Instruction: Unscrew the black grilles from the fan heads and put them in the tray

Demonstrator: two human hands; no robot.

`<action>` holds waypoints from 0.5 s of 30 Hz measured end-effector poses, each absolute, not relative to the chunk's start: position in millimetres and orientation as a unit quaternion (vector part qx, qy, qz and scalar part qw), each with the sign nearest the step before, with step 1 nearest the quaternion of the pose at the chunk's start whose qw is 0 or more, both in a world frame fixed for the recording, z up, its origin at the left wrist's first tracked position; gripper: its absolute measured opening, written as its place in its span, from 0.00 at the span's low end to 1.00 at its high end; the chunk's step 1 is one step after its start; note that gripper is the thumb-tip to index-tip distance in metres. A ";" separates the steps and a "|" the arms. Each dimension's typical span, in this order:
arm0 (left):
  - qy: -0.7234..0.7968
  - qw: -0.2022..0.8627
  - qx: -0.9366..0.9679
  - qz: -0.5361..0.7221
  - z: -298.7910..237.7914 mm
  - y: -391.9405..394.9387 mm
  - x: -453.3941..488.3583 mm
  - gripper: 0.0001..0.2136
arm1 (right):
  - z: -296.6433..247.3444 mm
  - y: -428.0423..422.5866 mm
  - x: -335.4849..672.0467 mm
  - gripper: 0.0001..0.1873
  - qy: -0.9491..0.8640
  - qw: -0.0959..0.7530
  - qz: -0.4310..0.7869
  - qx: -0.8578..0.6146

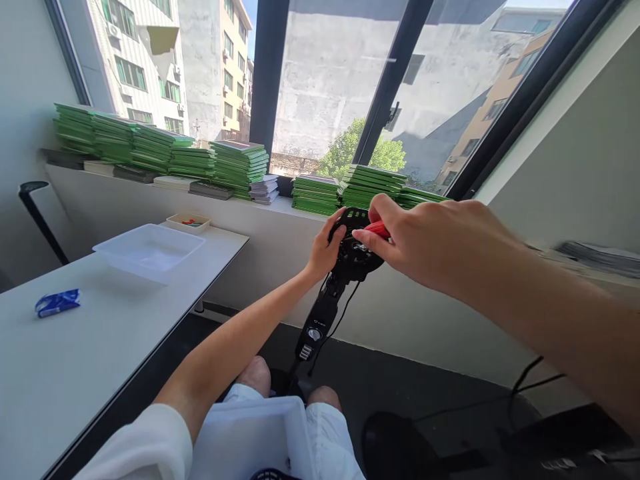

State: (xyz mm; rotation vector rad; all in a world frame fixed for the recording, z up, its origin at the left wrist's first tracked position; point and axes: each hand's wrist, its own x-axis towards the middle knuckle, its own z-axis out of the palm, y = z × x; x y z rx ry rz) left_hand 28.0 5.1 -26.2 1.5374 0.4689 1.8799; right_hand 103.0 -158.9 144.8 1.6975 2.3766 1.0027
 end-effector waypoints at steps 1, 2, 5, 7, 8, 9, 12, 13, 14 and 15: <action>0.180 0.328 0.589 0.716 -26.1 5.2 27.9 0.21 | 145.0 -158.8 102.8 0.29 0.778 0.045 0.310 0.545; 0.182 0.330 0.590 0.714 -25.9 5.2 27.9 0.21 | 144.9 -159.0 102.1 0.30 0.781 0.064 0.301 0.544; 0.188 0.333 0.591 0.710 -26.2 5.5 28.8 0.21 | 143.3 -162.3 98.2 0.30 0.748 0.063 0.348 0.562; 0.189 0.330 0.588 0.714 -26.9 5.6 29.6 0.21 | 141.5 -165.3 96.4 0.29 0.715 0.029 0.399 0.574; 0.188 0.326 0.586 0.718 -27.4 5.6 29.7 0.21 | 140.7 -166.2 96.7 0.31 0.702 0.015 0.416 0.578; 0.188 0.323 0.583 0.721 -27.9 5.7 29.4 0.21 | 140.0 -166.3 98.1 0.33 0.693 0.004 0.426 0.582; 0.194 0.318 0.586 0.720 -28.5 6.5 26.5 0.20 | 138.1 -161.2 108.4 0.30 0.715 -0.002 0.397 0.576; 0.198 0.318 0.587 0.718 -28.4 6.9 25.3 0.20 | 137.3 -158.5 112.9 0.27 0.741 0.004 0.367 0.563; 0.200 0.319 0.587 0.716 -28.2 7.3 24.3 0.20 | 136.3 -155.9 117.1 0.24 0.771 0.010 0.336 0.541; 0.201 0.318 0.586 0.718 -28.0 7.7 23.8 0.20 | 135.1 -153.9 120.5 0.23 0.797 0.014 0.312 0.517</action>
